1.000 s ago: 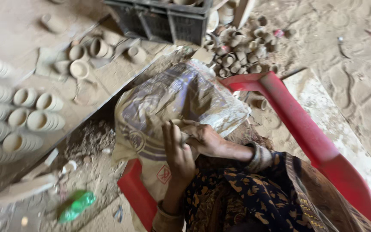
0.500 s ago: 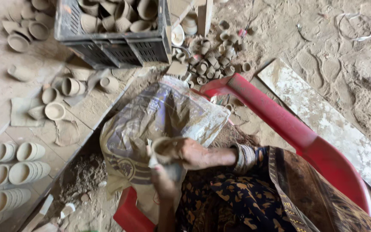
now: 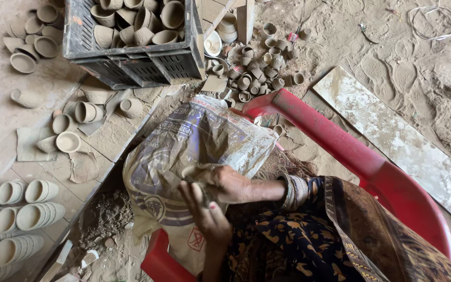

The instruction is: The person sits on a red chair and smooths the exterior and interior surfaces of small clay cups using a flat sanding tool. They handle the cups one at a time, rotating them to ensure even smoothing, and place the finished items onto a nearby wooden board.

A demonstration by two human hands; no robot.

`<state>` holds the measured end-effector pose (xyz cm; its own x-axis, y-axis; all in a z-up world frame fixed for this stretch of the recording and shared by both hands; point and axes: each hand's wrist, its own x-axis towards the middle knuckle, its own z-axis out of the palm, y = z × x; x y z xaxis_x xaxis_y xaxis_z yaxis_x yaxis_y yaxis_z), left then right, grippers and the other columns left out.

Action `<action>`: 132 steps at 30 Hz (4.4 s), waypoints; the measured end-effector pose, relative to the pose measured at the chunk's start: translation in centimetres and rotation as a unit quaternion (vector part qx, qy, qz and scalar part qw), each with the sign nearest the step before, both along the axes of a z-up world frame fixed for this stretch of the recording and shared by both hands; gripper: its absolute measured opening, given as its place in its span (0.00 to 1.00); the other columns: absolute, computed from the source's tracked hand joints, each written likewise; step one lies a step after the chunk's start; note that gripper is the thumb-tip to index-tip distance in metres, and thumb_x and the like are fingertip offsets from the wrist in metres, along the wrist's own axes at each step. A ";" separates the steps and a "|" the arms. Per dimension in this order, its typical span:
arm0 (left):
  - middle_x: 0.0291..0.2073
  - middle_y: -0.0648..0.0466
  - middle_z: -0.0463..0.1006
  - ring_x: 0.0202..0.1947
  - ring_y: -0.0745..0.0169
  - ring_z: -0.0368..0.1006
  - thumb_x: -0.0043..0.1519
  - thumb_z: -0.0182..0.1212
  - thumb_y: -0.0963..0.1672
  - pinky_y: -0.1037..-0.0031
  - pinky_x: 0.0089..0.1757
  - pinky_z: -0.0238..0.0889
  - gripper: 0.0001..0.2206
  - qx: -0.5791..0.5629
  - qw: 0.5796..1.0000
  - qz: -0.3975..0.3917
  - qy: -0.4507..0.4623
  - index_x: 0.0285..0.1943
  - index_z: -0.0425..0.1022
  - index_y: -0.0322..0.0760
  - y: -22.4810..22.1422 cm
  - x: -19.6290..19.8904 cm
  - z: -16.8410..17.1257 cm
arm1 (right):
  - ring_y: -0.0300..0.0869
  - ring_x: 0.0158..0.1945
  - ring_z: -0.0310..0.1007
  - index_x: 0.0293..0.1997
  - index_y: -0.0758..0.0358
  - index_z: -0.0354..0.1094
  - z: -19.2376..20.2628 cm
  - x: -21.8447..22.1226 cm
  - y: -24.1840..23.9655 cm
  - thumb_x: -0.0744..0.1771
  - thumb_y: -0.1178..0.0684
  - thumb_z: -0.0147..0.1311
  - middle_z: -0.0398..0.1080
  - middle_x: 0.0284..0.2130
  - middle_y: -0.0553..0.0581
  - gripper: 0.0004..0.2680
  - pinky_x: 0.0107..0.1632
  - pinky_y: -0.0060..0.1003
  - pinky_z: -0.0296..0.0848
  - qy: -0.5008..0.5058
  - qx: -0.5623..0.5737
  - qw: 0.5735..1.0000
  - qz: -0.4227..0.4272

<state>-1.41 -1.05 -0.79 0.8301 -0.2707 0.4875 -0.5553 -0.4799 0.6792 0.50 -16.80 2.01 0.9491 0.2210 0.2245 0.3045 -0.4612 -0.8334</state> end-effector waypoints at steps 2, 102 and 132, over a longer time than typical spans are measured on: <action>0.67 0.21 0.60 0.67 0.21 0.54 0.75 0.32 0.48 0.44 0.63 0.52 0.26 -0.009 0.988 0.065 0.142 0.78 0.57 0.26 0.5 0.3 -1.0 | 0.51 0.55 0.76 0.50 0.66 0.71 -0.3 0.0 0.1 0.63 0.59 0.64 0.75 0.46 0.64 0.12 0.65 0.44 0.74 -0.080 -0.077 0.993 -0.026; 0.62 0.46 0.73 0.61 0.48 0.69 0.70 0.45 0.51 0.58 0.60 0.62 0.25 -0.746 0.528 0.049 0.403 0.70 0.64 0.30 11.5 15.2 -3.1 | 0.48 0.46 0.77 0.56 0.62 0.69 -2.8 25.8 7.5 0.69 0.43 0.47 0.75 0.47 0.59 0.15 0.47 0.47 0.77 0.434 0.626 0.642 0.088; 0.55 0.55 0.78 0.54 0.66 0.74 0.69 0.51 0.51 0.73 0.54 0.67 0.22 -0.750 0.503 0.169 0.395 0.64 0.72 0.33 12.3 15.7 -4.9 | 0.49 0.70 0.61 0.64 0.52 0.71 -14.4 44.9 35.4 0.62 0.71 0.52 0.69 0.66 0.56 0.24 0.67 0.40 0.70 -0.251 -0.281 0.907 0.190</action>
